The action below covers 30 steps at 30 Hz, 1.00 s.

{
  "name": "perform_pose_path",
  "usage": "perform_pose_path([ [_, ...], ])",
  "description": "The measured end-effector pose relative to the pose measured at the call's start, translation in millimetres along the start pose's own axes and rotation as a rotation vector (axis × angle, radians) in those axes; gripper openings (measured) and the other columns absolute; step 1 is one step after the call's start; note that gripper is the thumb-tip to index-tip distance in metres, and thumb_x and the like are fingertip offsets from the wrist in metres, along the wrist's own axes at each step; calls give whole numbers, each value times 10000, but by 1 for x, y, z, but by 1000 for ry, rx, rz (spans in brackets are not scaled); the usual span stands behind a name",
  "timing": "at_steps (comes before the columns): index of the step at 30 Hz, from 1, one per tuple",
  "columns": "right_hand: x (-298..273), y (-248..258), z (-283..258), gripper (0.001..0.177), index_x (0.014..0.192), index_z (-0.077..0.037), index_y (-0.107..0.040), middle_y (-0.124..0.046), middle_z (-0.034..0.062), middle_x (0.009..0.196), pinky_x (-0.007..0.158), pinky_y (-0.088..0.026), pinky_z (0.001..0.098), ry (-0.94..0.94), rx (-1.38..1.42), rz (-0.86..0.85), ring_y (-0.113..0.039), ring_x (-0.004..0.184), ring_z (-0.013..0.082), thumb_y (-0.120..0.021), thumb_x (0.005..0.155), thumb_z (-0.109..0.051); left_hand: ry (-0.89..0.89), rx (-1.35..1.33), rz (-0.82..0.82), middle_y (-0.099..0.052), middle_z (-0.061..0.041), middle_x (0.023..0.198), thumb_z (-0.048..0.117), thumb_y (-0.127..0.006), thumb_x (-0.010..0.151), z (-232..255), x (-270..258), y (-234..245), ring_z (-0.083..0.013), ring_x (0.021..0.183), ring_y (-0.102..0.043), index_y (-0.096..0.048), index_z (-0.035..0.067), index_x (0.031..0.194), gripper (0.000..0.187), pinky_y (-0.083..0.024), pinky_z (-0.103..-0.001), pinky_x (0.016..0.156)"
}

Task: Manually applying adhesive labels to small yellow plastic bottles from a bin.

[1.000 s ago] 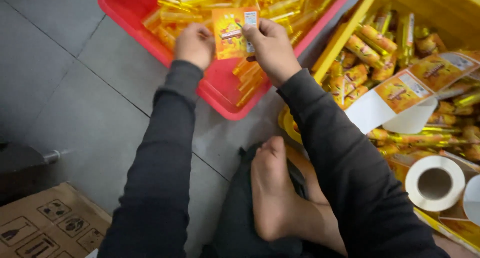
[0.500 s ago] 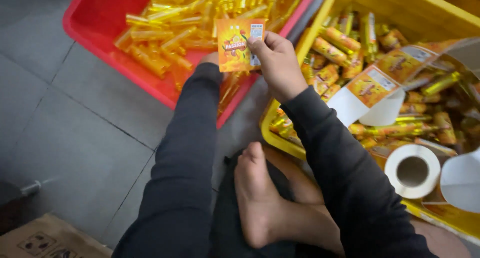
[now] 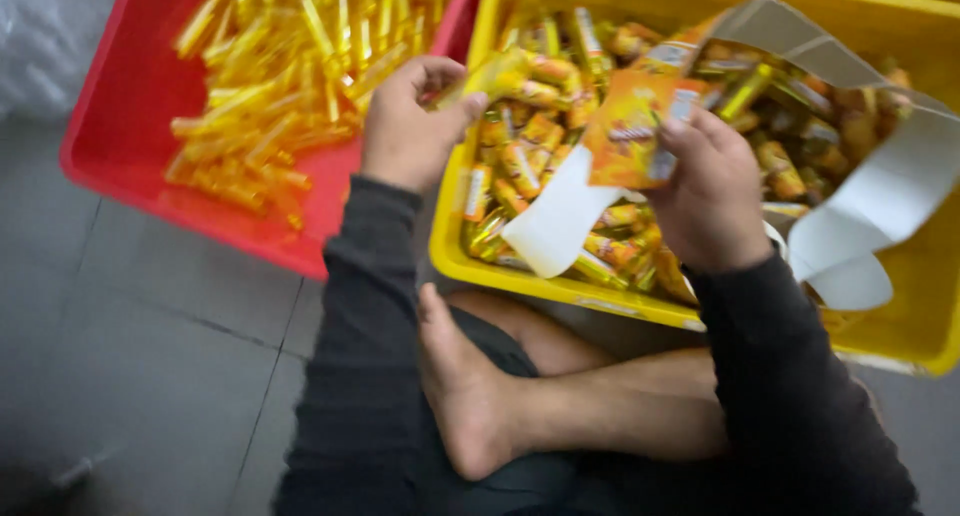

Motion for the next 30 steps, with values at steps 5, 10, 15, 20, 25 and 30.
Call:
perform_pose_path([
  [5,-56,59,-41,284,1269,35,-590,-715,132,1141,788,-604,278,106,84,94,-719,900,183,-533,1012,-72,-133,-292,-169,-713,-94,1159,49,-790,840,44,-31,-81,-183,1066,-681,-658,3,1188,375,-552,-295,970],
  [10,-63,130,-33,213,1193,-68,-623,-704,113,1135,769,-619,384,155,104,184,-730,955,258,-575,1007,-159,32,-616,-224,-654,-122,1212,0,-847,776,21,-49,-163,-190,1050,-660,-443,81,1383,733,-597,-315,925],
  [15,-47,145,-32,295,1220,-65,-617,-716,123,1041,643,-609,317,144,34,199,-756,847,243,-608,971,-223,184,-787,-177,-707,-69,1054,-57,-812,823,0,-57,-208,-114,907,-693,-369,139,1367,729,-612,-231,827],
  [20,-29,180,2,233,1137,-16,-616,-709,186,982,512,-594,329,158,3,230,-764,793,303,-705,935,-92,164,-865,-146,-640,-142,1279,-2,-653,954,-19,-72,-239,-205,1147,-658,-427,47,1450,547,-605,-391,963],
  [25,-24,165,4,241,1089,16,-636,-720,165,940,636,-632,354,136,-190,235,-755,801,242,-754,898,-71,161,-956,-263,-573,-195,1412,9,-496,1034,-13,-75,-247,-258,1219,-616,-389,29,1558,535,-617,-455,983],
  [30,-32,166,11,269,1116,36,-637,-731,162,975,715,-637,338,133,-315,232,-750,852,210,-766,896,-48,97,-984,-282,-511,-209,1528,44,-445,1081,-24,-77,-239,-296,1403,-511,-350,32,1593,521,-493,-507,1157],
])
Point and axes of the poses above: each hand's wrist, its own x-axis towards the middle knuckle, its own y-axis out of the back of the hand, z = x × y, the point moved 4 cm from there along x, towards the middle knuckle
